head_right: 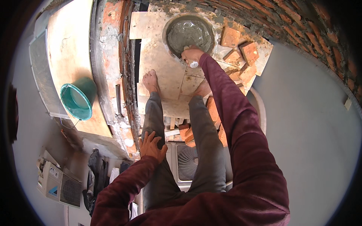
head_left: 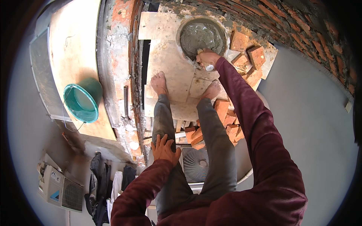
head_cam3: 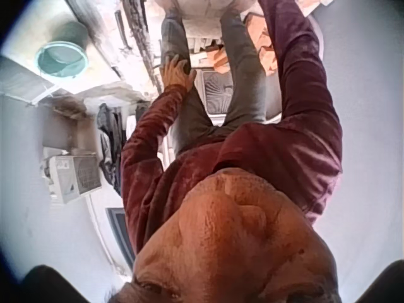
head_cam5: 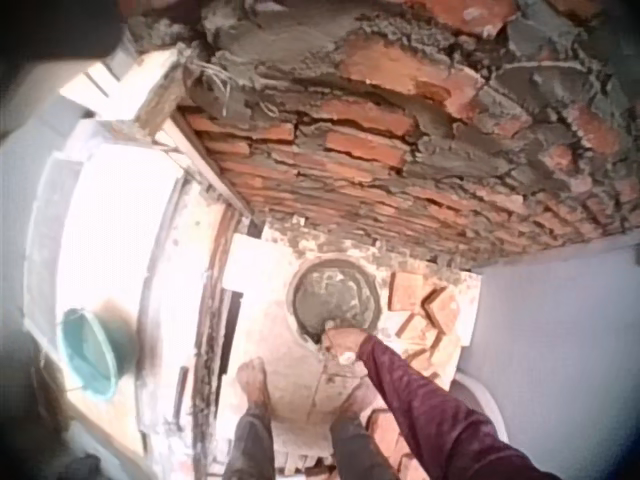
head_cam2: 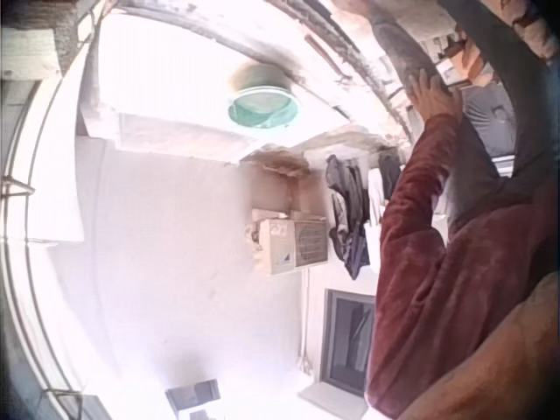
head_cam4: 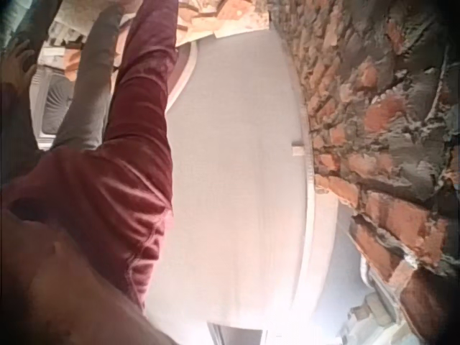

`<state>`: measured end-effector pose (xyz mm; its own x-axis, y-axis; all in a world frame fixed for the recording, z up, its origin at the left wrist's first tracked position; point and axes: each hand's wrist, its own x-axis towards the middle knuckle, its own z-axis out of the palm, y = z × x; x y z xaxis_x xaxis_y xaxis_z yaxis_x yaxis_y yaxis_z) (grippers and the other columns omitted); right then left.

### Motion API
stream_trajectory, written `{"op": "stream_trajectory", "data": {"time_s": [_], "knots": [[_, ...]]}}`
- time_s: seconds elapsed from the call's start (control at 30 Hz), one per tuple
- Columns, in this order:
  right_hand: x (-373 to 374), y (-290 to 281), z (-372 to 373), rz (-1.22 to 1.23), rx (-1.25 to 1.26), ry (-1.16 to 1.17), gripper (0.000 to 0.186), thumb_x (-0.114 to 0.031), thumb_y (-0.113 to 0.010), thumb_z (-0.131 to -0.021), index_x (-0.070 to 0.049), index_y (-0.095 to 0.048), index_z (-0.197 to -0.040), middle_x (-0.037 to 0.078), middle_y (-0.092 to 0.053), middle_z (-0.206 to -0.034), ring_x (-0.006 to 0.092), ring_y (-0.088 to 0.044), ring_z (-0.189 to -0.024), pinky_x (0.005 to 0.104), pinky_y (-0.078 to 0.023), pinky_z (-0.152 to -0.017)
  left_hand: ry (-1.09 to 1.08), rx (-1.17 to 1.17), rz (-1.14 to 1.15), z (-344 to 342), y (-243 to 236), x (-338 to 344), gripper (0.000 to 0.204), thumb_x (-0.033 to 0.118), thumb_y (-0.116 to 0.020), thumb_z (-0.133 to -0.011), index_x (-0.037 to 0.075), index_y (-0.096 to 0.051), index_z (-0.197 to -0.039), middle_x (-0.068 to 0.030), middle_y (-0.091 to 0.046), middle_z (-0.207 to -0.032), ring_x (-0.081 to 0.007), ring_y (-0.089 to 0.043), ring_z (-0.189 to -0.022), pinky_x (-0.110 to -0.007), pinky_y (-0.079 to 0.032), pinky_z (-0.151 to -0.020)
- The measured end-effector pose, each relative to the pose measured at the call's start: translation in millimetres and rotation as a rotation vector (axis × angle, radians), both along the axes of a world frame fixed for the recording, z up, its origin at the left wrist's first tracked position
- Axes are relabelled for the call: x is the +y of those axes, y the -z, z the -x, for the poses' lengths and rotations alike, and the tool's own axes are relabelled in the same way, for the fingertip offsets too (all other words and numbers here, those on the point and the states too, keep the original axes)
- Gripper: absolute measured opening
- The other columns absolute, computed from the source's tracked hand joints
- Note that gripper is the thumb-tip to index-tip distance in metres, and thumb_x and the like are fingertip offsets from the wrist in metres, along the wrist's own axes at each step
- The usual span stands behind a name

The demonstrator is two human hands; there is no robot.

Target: The person spreads mortar on a brick wall using a trowel and places a brick onto the mortar. They tap the brick with the trowel handle to level it and then scrape away the excess mortar from the wall and stir the mortar in a bucket.

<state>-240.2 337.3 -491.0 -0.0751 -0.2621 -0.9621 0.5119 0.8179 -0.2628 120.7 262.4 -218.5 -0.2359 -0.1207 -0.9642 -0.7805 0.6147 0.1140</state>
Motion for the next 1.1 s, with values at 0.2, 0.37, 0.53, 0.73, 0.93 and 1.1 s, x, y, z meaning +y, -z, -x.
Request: {"op": "stream_trajectory", "data": {"time_s": [0.2, 0.37, 0.53, 0.73, 0.93, 1.1], "knots": [[38.1, -5.7, -4.0, 0.528, -1.046, 1.432, 0.029, -0.008, -0.058, -0.090, 0.007, -0.049, -0.113, 0.005, -0.051, -0.079, 0.0108, -0.053, -0.055, 0.0234, -0.045, -0.045, 0.055, 0.019, 0.003, 6.1, 1.3, 5.2, 0.053, 0.040, -0.064, -0.083, 0.009, -0.062, -0.127, -0.0135, -0.041, -0.151, -0.0336, -0.021, -0.148, -0.057, -0.010, -0.119], [87.7, -44.6, -21.5, 0.862, -0.977, 1.389, 0.049, -0.024, -0.050, -0.097, 0.010, -0.041, -0.132, 0.009, -0.052, -0.083, 0.0115, -0.050, -0.053, 0.0245, -0.044, -0.043, 0.055, 0.016, 0.021, 3.5, 3.6, 8.1, 0.051, 0.038, -0.066, -0.083, 0.011, -0.064, -0.125, -0.0118, -0.042, -0.150, -0.0321, -0.022, -0.148, -0.056, -0.011, -0.120], [62.9, -90.6, 4.9, 0.212, -0.127, 0.515, 0.043, -0.021, -0.051, -0.097, 0.004, -0.046, -0.132, 0.011, -0.055, -0.079, 0.0181, -0.055, -0.055, 0.0331, -0.048, -0.045, 0.018, 0.007, 0.017, -0.8, 2.3, 9.3, 0.050, 0.039, -0.065, -0.083, 0.011, -0.064, -0.125, -0.0113, -0.043, -0.150, -0.0324, -0.023, -0.148, -0.056, -0.012, -0.120], [23.8, -59.6, 17.9, 0.048, 0.474, -1.153, 0.035, -0.014, -0.052, -0.093, 0.006, -0.060, -0.120, 0.021, -0.066, -0.110, 0.0313, -0.061, -0.106, 0.0400, -0.054, -0.084, 0.007, 0.031, 0.000, 1.1, 2.4, 6.8, 0.052, 0.042, -0.062, -0.084, 0.010, -0.063, -0.126, -0.0118, -0.042, -0.151, -0.0327, -0.022, -0.148, -0.055, -0.010, -0.120], [9.7, -90.8, 52.8, 0.106, 0.264, -0.824, 0.037, -0.029, -0.041, -0.101, 0.005, -0.051, -0.111, 0.014, -0.060, -0.081, 0.0266, -0.060, -0.060, 0.0401, -0.054, -0.054, -0.058, 0.010, 0.001, -3.8, -1.4, -1.3, 0.051, 0.041, -0.064, -0.083, 0.011, -0.064, -0.124, -0.0114, -0.043, -0.150, -0.0321, -0.023, -0.148, -0.055, -0.011, -0.120], [-11.1, -44.9, 30.6, 0.218, 0.286, -0.848, 0.036, -0.028, -0.045, -0.099, 0.007, -0.053, -0.102, 0.021, -0.060, -0.092, 0.0322, -0.066, -0.075, 0.0436, -0.057, -0.067, -0.057, 0.061, -0.016, 1.1, 1.0, -4.0, 0.051, 0.042, -0.062, -0.084, 0.011, -0.064, -0.125, -0.0110, -0.043, -0.150, -0.0320, -0.023, -0.147, -0.055, -0.009, -0.120]]}}
